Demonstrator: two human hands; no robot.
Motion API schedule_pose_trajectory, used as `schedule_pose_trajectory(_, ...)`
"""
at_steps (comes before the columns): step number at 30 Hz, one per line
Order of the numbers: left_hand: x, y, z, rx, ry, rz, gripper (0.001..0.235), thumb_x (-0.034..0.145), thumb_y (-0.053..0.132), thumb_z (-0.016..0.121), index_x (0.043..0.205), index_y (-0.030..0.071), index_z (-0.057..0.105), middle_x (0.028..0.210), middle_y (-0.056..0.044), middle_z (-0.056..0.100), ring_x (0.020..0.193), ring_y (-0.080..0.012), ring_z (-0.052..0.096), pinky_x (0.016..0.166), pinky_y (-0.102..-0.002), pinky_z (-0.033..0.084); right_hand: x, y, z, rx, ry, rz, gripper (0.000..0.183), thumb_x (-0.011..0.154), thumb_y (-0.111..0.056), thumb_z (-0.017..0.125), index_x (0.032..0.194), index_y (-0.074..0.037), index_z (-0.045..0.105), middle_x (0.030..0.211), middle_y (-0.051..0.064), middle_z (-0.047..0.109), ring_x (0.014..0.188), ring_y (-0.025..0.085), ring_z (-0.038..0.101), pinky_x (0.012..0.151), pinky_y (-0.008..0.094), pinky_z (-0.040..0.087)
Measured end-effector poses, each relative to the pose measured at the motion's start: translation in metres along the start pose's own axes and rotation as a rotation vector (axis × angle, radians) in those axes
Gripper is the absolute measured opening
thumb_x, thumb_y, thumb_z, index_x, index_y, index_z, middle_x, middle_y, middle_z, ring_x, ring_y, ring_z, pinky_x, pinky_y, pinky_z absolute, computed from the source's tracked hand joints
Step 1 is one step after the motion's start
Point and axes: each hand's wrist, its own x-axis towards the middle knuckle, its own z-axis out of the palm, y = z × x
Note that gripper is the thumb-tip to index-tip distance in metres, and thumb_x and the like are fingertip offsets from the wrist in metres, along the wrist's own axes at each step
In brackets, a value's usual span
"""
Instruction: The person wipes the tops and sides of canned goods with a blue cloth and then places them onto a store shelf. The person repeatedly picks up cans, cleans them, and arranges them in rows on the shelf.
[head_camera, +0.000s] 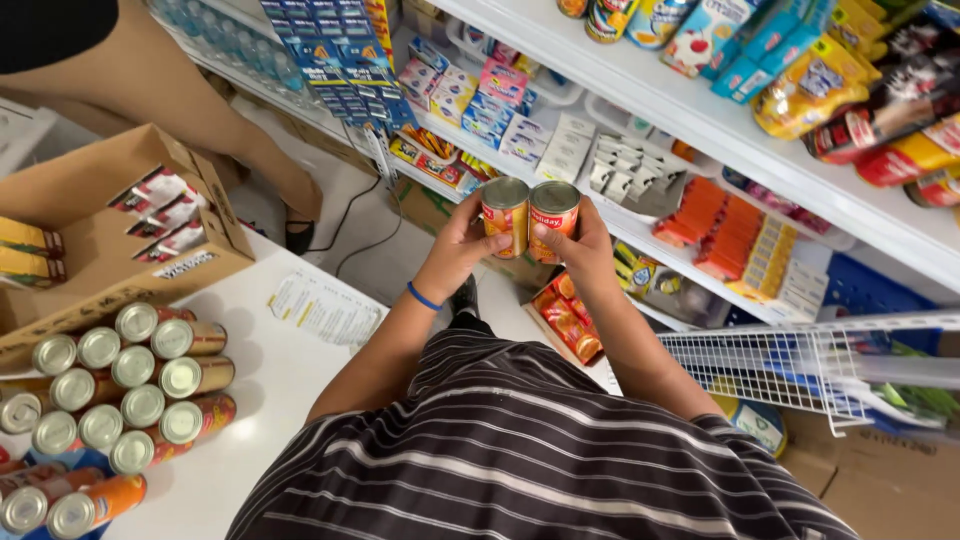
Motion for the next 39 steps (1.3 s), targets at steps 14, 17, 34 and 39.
schedule_pose_trajectory(14,0.289,0.117,-0.13,0.637,0.172,0.465,0.069,0.079,0.003,0.078,0.141,0.004,0.049,0.13,-0.017,0.067,0.112,-0.0276,0.068,0.098,-0.034,0.054,0.216,-0.05,0.045,-0.211,-0.167,-0.208,0.075,0.073,-0.001,0.087,0.14,0.004,0.054,0.128,0.011,0.067,0.114,0.019,0.063,0.107,0.032,0.048)
schedule_pose_trajectory(17,0.37,0.096,-0.177,0.629,0.165,0.469,0.072,0.079,0.003,0.087,0.14,0.005,0.048,0.123,-0.017,0.071,0.103,-0.0262,0.071,0.091,-0.034,0.06,0.255,-0.056,0.067,-0.3,-0.184,-0.233,0.077,0.072,-0.005,0.089,0.141,0.002,0.055,0.131,0.013,0.067,0.117,0.02,0.064,0.109,0.032,0.048)
schedule_pose_trajectory(34,0.449,0.112,-0.178,0.929,-0.153,0.54,0.082,0.081,-0.011,0.069,0.151,0.022,0.04,0.153,-0.009,0.046,0.139,-0.0316,0.053,0.115,-0.038,0.049,0.366,0.0,0.108,-0.333,-0.142,-0.287,0.07,0.08,-0.004,0.083,0.142,0.001,0.051,0.127,0.014,0.067,0.112,0.021,0.066,0.102,0.034,0.052)
schedule_pose_trajectory(39,0.479,0.086,-0.184,1.119,-0.076,0.551,0.082,0.081,-0.012,0.072,0.15,0.024,0.046,0.163,-0.013,0.034,0.151,-0.0344,0.043,0.122,-0.039,0.044,0.362,0.002,0.117,-0.325,-0.099,-0.306,0.064,0.085,0.002,0.078,0.141,0.004,0.048,0.128,0.017,0.066,0.115,0.024,0.066,0.105,0.035,0.053)
